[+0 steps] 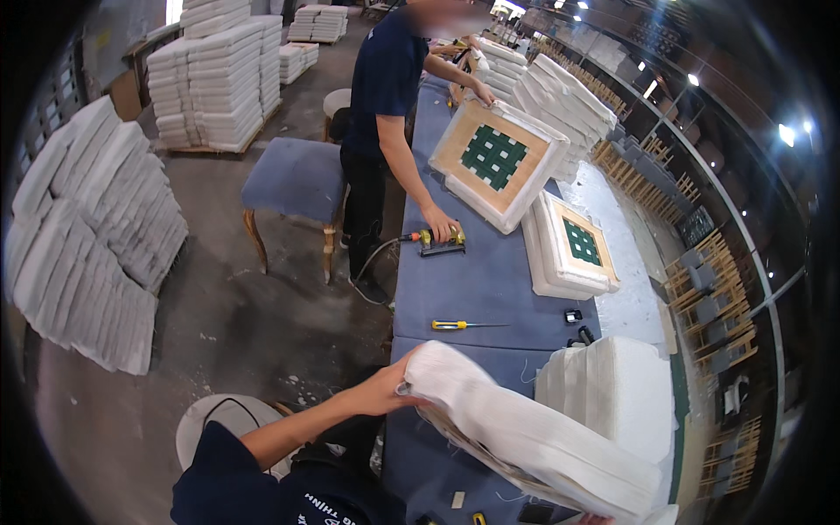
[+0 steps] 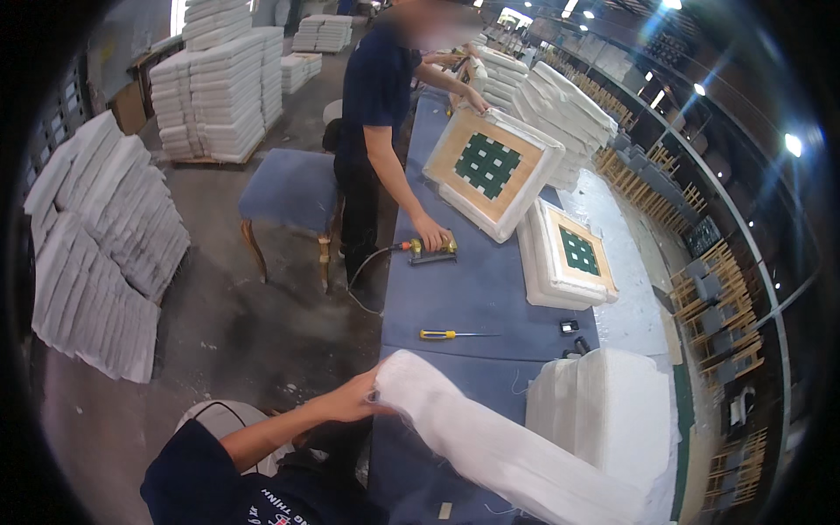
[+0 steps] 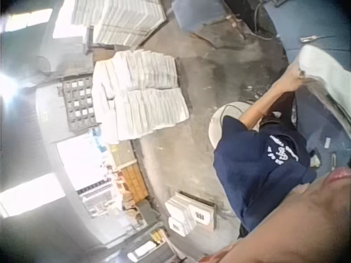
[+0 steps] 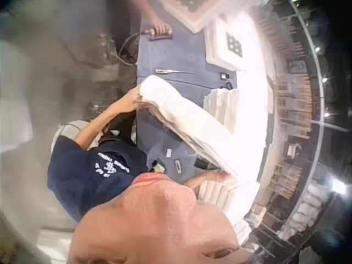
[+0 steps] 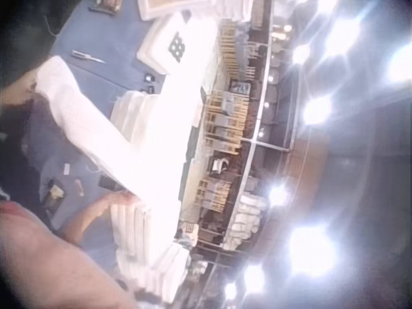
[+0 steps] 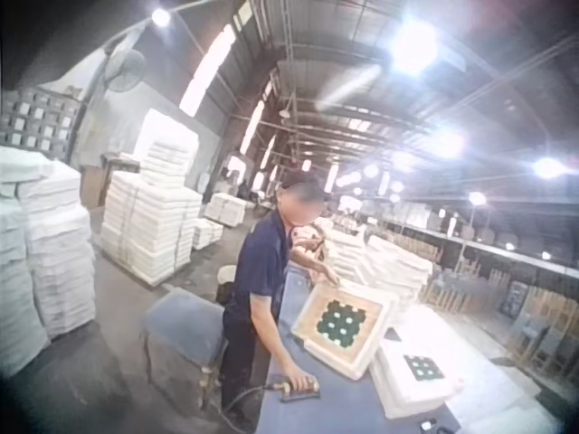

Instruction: The person wraps white fabric around rectangular foam cushions and secures it using a staple gun. They repeatedly pull the fabric taut, staple the edges, and flip the cushions to work on different sides. The person also stacks finished cushions on the table.

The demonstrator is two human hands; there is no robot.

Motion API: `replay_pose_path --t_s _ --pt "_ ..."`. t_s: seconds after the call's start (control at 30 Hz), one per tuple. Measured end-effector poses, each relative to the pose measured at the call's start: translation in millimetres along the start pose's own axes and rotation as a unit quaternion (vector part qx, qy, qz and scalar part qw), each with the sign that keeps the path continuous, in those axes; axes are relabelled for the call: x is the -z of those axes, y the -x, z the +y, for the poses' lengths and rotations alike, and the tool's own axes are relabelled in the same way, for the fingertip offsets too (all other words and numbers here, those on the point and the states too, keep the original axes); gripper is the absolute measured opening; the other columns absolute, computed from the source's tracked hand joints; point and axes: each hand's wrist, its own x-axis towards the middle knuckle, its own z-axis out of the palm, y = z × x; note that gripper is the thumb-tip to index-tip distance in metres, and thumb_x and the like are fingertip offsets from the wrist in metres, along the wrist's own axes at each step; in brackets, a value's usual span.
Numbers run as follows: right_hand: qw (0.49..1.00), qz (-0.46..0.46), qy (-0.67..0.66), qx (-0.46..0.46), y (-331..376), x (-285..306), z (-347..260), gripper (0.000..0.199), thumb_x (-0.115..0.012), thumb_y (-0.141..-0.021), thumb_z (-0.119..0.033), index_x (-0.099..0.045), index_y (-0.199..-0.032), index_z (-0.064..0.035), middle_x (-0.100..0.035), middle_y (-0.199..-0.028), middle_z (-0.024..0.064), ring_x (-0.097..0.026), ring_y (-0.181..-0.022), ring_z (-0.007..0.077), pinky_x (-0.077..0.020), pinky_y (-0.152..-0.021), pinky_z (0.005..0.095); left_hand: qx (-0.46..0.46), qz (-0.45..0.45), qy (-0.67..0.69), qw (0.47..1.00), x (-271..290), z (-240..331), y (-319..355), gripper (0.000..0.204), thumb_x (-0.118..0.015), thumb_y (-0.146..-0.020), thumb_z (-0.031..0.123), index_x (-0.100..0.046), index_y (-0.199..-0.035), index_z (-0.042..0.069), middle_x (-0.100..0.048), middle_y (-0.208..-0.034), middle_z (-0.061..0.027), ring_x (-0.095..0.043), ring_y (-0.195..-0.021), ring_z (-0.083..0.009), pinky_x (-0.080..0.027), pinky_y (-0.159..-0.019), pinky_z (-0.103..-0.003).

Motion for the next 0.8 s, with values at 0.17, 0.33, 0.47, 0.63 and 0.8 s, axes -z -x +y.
replay_pose_path --t_s 0.17,0.33,0.47,0.63,0.8 --pt "0.995 0.068 0.018 0.069 1.8 10.1 -7.3 0.084 -0.037 -0.1 -0.061 -0.026 -0.155 0.0009 -0.038 -0.152 0.0263 -0.044 -0.138 0.0381 -0.0391 -0.112 0.0522 0.001 -0.037 -0.296 0.954 74.5 95.6 16.2 0.041 -0.07 -0.092 0.028 -0.066 -0.124 0.002 -0.07 -0.115 -0.0196 -0.067 -0.107 -0.0374 -0.055 -0.091 -0.04" --pt "0.989 0.111 0.028 0.097 4.9 11.1 -5.4 0.084 -0.04 -0.099 -0.061 -0.027 -0.154 0.0014 -0.038 -0.152 0.027 -0.045 -0.137 0.0383 -0.0403 -0.111 0.0516 -0.362 0.257 0.1 0.89 21.6 234.2 12.0 0.013 -0.071 -0.09 0.014 -0.068 -0.098 0.004 -0.068 -0.102 -0.0137 -0.066 -0.088 -0.0278 -0.054 -0.079 -0.038" --pt "0.985 0.12 0.02 0.119 10.2 0.3 -3.0 0.085 -0.042 -0.098 -0.06 -0.028 -0.154 0.0019 -0.037 -0.152 0.0275 -0.045 -0.137 0.0384 -0.0413 -0.11 0.0511 -0.483 0.391 0.355 0.699 -53.4 269.2 20.3 0.009 -0.071 -0.091 0.012 -0.064 -0.085 0.01 -0.064 -0.096 -0.0059 -0.062 -0.081 -0.0179 -0.051 -0.071 -0.032" --pt "0.982 0.103 0.015 0.156 20.7 -5.1 -1.8 0.085 -0.044 -0.098 -0.06 -0.029 -0.154 0.0025 -0.037 -0.152 0.0281 -0.045 -0.136 0.0385 -0.0425 -0.108 0.0504 -0.574 0.115 0.249 0.772 -44.4 218.7 15.3 0.002 -0.067 -0.094 0.013 -0.067 -0.093 0.015 -0.064 -0.094 -0.0031 -0.061 -0.093 -0.0195 -0.054 -0.09 -0.041" --pt "0.942 -0.041 0.179 0.279 25.5 -22.6 -29.0 0.079 -0.059 -0.095 -0.051 -0.039 -0.144 0.0069 -0.048 -0.135 0.0242 -0.055 -0.117 0.0372 -0.0447 -0.1 0.0483 -0.411 -0.047 -0.124 0.902 -52.6 224.7 -91.8 0.068 -0.082 -0.08 0.029 -0.054 -0.137 0.004 -0.057 -0.13 -0.0226 -0.056 -0.116 -0.0431 -0.045 -0.1 -0.053"
